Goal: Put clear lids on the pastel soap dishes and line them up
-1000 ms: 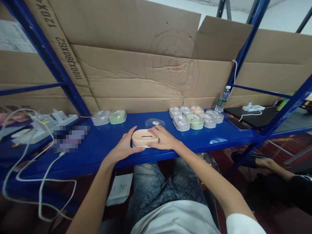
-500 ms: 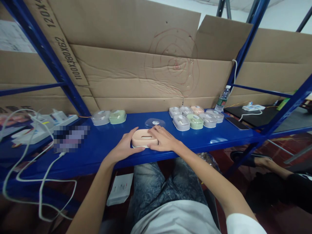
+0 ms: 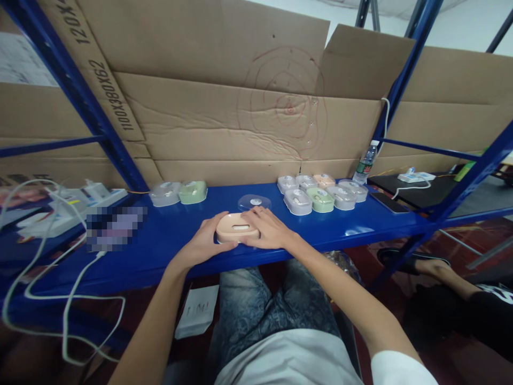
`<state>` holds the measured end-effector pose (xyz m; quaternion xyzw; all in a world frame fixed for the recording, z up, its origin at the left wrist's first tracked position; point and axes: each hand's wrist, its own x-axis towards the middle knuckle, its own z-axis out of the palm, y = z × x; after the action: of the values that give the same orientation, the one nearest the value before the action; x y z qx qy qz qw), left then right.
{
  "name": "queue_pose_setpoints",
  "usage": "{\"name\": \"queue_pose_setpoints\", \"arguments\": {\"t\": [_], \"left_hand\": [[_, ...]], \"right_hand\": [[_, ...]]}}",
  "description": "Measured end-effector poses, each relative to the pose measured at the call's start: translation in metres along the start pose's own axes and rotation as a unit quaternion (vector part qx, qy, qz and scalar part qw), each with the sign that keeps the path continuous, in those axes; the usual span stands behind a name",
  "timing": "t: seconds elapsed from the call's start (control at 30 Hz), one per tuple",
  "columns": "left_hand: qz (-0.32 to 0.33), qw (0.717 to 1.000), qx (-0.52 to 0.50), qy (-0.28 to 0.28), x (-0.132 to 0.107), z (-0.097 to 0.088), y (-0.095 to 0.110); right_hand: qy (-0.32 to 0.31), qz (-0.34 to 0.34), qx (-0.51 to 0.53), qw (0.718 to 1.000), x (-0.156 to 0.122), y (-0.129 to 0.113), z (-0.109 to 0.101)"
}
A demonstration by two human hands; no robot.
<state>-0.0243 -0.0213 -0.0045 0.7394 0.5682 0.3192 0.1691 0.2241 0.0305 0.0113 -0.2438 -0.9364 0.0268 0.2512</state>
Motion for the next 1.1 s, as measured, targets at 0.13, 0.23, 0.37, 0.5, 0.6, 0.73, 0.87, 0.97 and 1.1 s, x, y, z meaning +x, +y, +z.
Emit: {"name": "queue_pose_setpoints", "arguments": {"t": [0.13,0.23,0.37,0.5,0.6,0.73,0.87,0.97,1.1], "left_hand": [[-0.005,1.000,-0.001,0.002,0.000,-0.001,0.003],[-0.005,1.000,-0.004,0.007,0.000,-0.001,0.004],[0.015,1.000,-0.001,0.010,0.002,0.000,0.000],[0.027,0.999,0.004,0.019,0.004,0.002,-0.005],[0.025,1.000,0.006,0.015,0.004,0.002,-0.007],[0.023,1.000,0.003,0.007,0.004,0.002,-0.006],[0.000,1.000,-0.003,0.008,0.004,0.001,-0.004],[-0.026,1.000,-0.015,0.003,0.005,-0.001,-0.002],[-0.028,0.999,-0.020,-0.008,0.007,-0.002,-0.002]], "right_hand": [[0.095,0.064,0.046,0.992,0.003,0.014,-0.002],[0.135,0.110,0.030,0.984,0.009,0.042,0.001],[0.069,0.128,-0.013,0.989,0.013,0.077,0.009],[0.037,0.141,-0.020,0.989,0.010,0.085,0.013],[0.037,0.166,-0.012,0.985,0.009,0.082,0.013],[0.115,0.190,0.035,0.974,0.011,0.077,0.010],[0.199,0.142,0.113,0.963,0.008,0.057,0.001],[0.158,0.062,0.152,0.974,-0.001,0.035,-0.004],[0.096,0.008,0.145,0.985,-0.010,0.015,-0.003]]}}
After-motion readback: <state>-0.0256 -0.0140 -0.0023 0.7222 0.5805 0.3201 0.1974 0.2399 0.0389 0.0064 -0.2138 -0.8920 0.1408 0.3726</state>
